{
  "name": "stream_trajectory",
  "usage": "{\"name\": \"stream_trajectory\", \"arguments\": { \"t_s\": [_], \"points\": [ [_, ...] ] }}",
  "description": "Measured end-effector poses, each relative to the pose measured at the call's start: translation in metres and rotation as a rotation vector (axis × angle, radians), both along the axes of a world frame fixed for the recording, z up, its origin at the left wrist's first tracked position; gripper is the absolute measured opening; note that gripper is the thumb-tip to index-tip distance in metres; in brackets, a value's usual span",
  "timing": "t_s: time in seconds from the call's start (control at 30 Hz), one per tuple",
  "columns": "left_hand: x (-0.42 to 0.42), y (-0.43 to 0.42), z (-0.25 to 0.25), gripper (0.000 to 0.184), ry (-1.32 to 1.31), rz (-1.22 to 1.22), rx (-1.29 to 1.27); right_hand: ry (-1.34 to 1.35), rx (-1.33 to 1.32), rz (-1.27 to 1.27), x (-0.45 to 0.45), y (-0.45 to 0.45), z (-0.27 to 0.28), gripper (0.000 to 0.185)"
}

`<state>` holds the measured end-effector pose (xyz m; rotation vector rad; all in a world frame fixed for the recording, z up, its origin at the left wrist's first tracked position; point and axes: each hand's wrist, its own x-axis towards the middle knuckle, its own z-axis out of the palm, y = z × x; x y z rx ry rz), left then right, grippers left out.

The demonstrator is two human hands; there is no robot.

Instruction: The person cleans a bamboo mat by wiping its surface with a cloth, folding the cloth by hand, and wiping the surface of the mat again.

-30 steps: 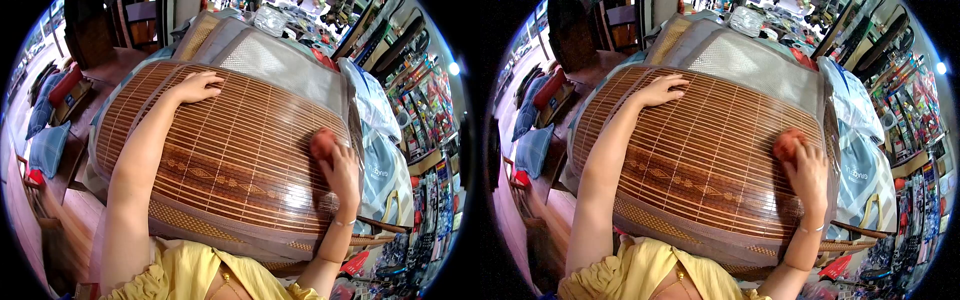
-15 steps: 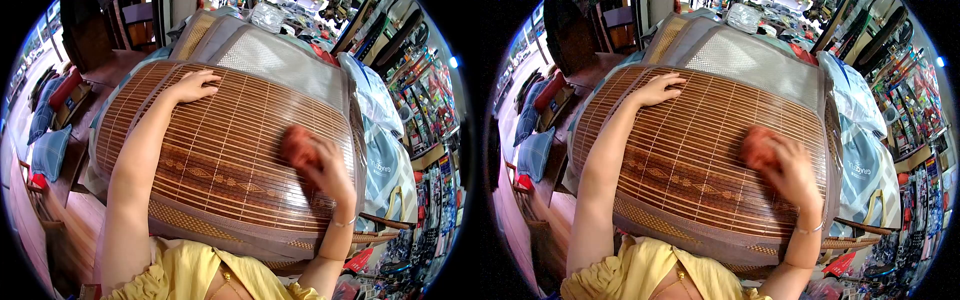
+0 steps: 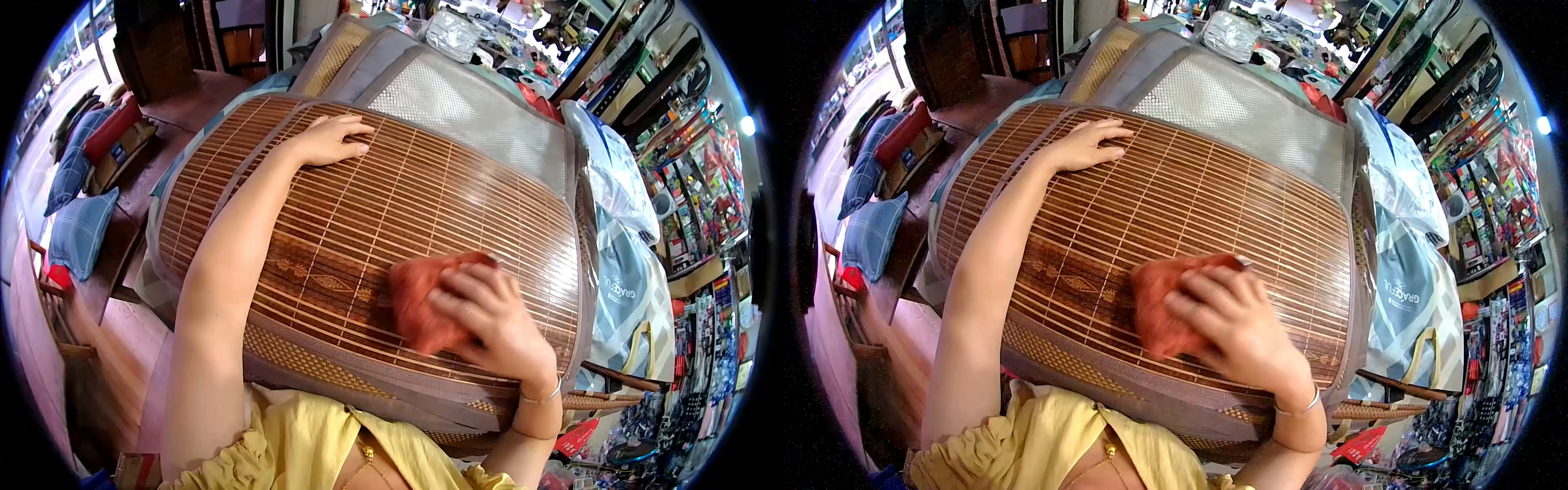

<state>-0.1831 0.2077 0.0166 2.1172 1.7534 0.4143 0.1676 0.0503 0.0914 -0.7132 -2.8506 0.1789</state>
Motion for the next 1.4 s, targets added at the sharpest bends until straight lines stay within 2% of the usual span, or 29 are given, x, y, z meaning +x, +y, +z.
{"name": "stream_trajectory", "arguments": {
  "t_s": [0.13, 0.23, 0.3, 0.4, 0.47, 0.53, 0.67, 0.8, 0.9, 1.0, 1.07, 1.2, 1.27, 1.33, 1.37, 1.4],
  "points": [
    [0.001, 0.0, 0.002, 0.057, 0.009, 0.002, -0.011, 0.045, -0.123, 0.095, -0.002, 0.001, -0.003, 0.058],
    [-0.002, 0.004, -0.002, 0.058, 0.009, -0.016, 0.01, 0.058, -0.013, -0.173, 0.019, 0.025, -0.003, 0.06],
    [-0.003, 0.006, -0.006, 0.058, 0.0, -0.02, 0.027, 0.072, 0.085, -0.416, 0.045, 0.046, -0.011, 0.054],
    [-0.004, 0.007, -0.009, 0.058, 0.0, -0.021, 0.038, -0.058, 0.212, -0.782, 0.08, 0.064, -0.016, 0.052],
    [-0.004, 0.007, -0.007, 0.058, -0.003, -0.031, 0.042, -0.093, 0.22, -0.893, 0.083, 0.063, -0.014, 0.052],
    [-0.004, 0.006, -0.005, 0.058, -0.002, -0.037, 0.032, -0.13, 0.325, -0.801, 0.074, 0.056, -0.017, 0.052],
    [-0.002, 0.002, -0.002, 0.058, -0.005, -0.023, 0.023, 0.034, 0.11, -0.332, 0.027, 0.025, -0.006, 0.058],
    [-0.002, 0.001, -0.001, 0.057, 0.004, -0.03, 0.021, 0.028, -0.003, 0.061, -0.003, -0.006, -0.002, 0.059],
    [-0.001, 0.004, -0.002, 0.058, -0.01, 0.002, -0.011, 0.036, -0.036, 0.106, 0.0, -0.003, -0.003, 0.059],
    [-0.005, 0.01, -0.01, 0.057, -0.021, -0.007, 0.022, 0.116, 0.059, -0.063, 0.014, 0.014, -0.003, 0.05],
    [-0.001, 0.007, -0.002, 0.056, -0.007, -0.012, -0.027, 0.191, 0.023, -0.287, 0.035, 0.037, -0.013, 0.048],
    [-0.004, 0.003, -0.002, 0.057, -0.035, -0.008, -0.017, 0.042, 0.291, -0.746, 0.097, 0.08, -0.03, 0.046],
    [0.001, 0.006, -0.004, 0.055, -0.077, 0.006, -0.006, 0.008, 0.362, -0.866, 0.105, 0.076, -0.031, 0.045],
    [-0.003, 0.008, -0.004, 0.053, -0.082, -0.031, 0.006, -0.003, 0.377, -0.783, 0.09, 0.068, -0.032, 0.044],
    [-0.003, 0.008, -0.004, 0.053, -0.077, -0.035, 0.007, 0.069, 0.378, -0.646, 0.078, 0.063, -0.032, 0.045],
    [-0.003, 0.008, -0.003, 0.053, -0.086, -0.046, 0.008, 0.175, 0.266, -0.496, 0.059, 0.052, -0.027, 0.045]
  ]
}}
